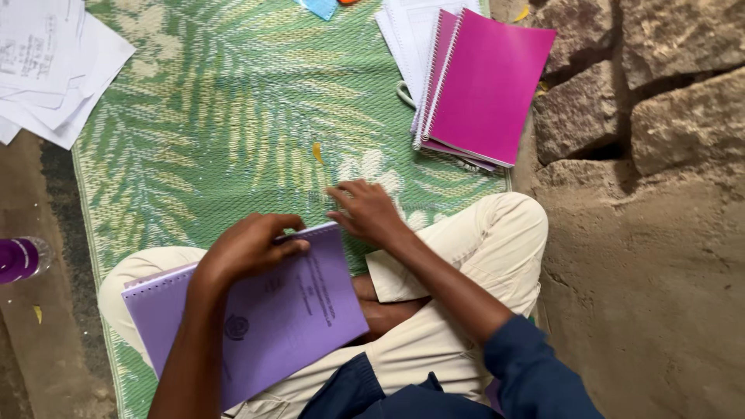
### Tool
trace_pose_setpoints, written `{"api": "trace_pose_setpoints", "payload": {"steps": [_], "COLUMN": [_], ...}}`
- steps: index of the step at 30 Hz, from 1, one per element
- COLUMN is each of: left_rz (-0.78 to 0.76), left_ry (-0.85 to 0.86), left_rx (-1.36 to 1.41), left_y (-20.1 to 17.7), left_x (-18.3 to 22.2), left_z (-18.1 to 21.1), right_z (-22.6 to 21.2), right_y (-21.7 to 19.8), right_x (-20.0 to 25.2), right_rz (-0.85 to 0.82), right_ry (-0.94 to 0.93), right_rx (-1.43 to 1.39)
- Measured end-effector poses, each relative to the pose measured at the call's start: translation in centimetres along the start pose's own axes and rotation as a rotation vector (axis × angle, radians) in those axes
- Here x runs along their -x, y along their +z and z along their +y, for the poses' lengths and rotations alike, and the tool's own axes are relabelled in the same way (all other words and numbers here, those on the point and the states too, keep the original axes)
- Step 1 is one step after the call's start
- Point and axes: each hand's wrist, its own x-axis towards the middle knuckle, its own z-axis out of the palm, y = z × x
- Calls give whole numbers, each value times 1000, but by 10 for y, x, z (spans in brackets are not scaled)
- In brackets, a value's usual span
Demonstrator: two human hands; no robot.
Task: The person assembles spiral notebooks by gathering paper stacks, placing covers on top, and threading a spiral binding through the punched holes by hand.
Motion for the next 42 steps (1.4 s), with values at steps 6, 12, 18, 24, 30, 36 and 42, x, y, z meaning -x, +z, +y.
{"api": "trace_pose_setpoints", "payload": {"steps": [6,12,18,24,30,36,42], "left_rz": [57,139,246,194,176,183,211], "left_ry": [127,124,192,236,237,252,296], "left_rx": [87,86,74,257,307,295,296], "left_y": [19,25,27,26,24,22,24], "left_x": [-26,-25,-30,-36,-32,-29,-31], "left_z": [-16,-5,7,1,3,4,2], "right_z": [-3,7,-11,-25,-29,-27,-32], "right_y": [21,-31,-82,-84,-89,-93,-91], "right_x": [-24,5,30,31,27,27,25], "right_rz": [48,29,-98,17,29,26,27], "right_ry": [122,274,37,130,64,78,80], "right_rx": [-47,-863,-805,-655,-612,-565,-560]}}
